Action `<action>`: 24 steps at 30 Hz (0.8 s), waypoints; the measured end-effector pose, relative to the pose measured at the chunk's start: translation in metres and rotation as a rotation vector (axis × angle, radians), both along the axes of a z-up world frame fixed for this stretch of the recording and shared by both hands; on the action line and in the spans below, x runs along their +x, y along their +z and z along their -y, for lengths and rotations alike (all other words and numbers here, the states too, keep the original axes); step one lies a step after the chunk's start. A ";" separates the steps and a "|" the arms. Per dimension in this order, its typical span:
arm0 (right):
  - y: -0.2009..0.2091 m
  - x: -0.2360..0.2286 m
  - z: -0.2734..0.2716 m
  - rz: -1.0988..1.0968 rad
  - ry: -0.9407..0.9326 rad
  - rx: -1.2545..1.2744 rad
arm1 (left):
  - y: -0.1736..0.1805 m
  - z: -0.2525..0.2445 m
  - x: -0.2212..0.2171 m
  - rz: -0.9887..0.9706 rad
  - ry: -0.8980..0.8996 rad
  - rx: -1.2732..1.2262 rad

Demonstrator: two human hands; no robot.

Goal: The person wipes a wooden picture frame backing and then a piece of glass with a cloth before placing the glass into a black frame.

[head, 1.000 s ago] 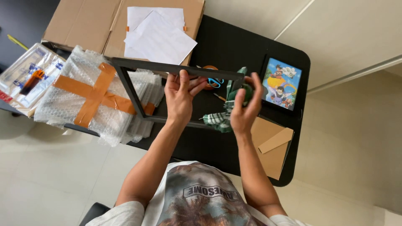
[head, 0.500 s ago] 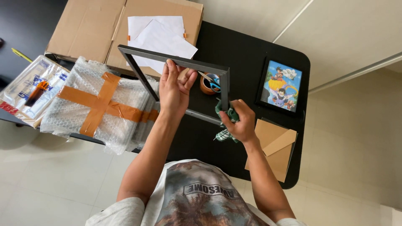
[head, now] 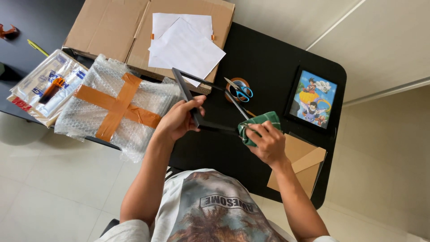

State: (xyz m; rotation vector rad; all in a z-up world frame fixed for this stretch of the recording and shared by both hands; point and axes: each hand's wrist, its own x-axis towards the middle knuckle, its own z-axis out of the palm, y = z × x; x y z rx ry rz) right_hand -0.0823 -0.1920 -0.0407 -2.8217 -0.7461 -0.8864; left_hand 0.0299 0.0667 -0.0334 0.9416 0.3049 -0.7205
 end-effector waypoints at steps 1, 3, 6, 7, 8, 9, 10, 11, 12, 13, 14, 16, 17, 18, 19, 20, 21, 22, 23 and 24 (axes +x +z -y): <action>0.009 0.000 -0.005 -0.002 0.002 0.000 | -0.004 -0.007 -0.001 -0.002 0.002 0.000; 0.028 0.000 -0.015 -0.176 0.144 0.115 | -0.010 -0.020 -0.002 0.025 -0.089 0.037; 0.028 -0.002 -0.013 -0.338 0.181 0.349 | -0.014 -0.035 -0.007 0.138 -0.199 0.079; 0.033 0.000 -0.013 -0.338 0.185 0.348 | -0.009 -0.038 -0.010 0.139 -0.194 0.079; 0.039 0.003 -0.013 -0.281 0.172 0.415 | -0.003 -0.040 -0.013 0.222 -0.267 0.128; 0.044 0.006 -0.014 -0.223 0.158 0.481 | 0.003 -0.042 -0.015 0.305 -0.342 0.178; 0.042 0.012 -0.021 -0.222 0.162 0.481 | 0.003 -0.040 -0.017 0.307 -0.338 0.180; 0.040 0.016 -0.027 -0.107 0.148 0.537 | 0.003 -0.037 -0.019 0.362 -0.387 0.175; 0.038 0.021 -0.033 0.008 0.135 0.591 | 0.003 -0.033 -0.022 0.416 -0.436 0.171; 0.042 0.025 -0.047 0.009 0.137 0.590 | 0.007 -0.029 -0.025 0.418 -0.433 0.171; 0.046 0.029 -0.061 0.062 0.163 0.596 | 0.010 -0.025 -0.028 0.491 -0.497 0.181; 0.047 0.041 -0.085 0.112 0.193 0.600 | 0.016 -0.018 -0.036 0.562 -0.556 0.190; 0.044 0.049 -0.094 0.147 0.150 0.534 | 0.019 -0.014 -0.042 0.604 -0.604 0.232; 0.041 0.056 -0.103 0.181 0.106 0.467 | 0.022 -0.011 -0.047 0.646 -0.652 0.274; 0.045 0.066 -0.101 0.179 0.111 0.468 | 0.020 -0.009 -0.052 0.644 -0.646 0.275; 0.049 0.077 -0.099 0.208 0.112 0.561 | 0.018 -0.007 -0.057 0.672 -0.663 0.293; 0.054 0.088 -0.099 0.236 0.115 0.656 | 0.016 -0.006 -0.062 0.700 -0.678 0.314; 0.061 0.092 -0.098 0.232 0.123 0.658 | 0.016 -0.006 -0.065 0.697 -0.670 0.318; 0.068 0.096 -0.097 0.207 0.083 0.686 | 0.017 -0.005 -0.068 0.678 -0.679 0.331; 0.075 0.099 -0.096 0.182 0.042 0.714 | 0.017 -0.004 -0.071 0.660 -0.687 0.343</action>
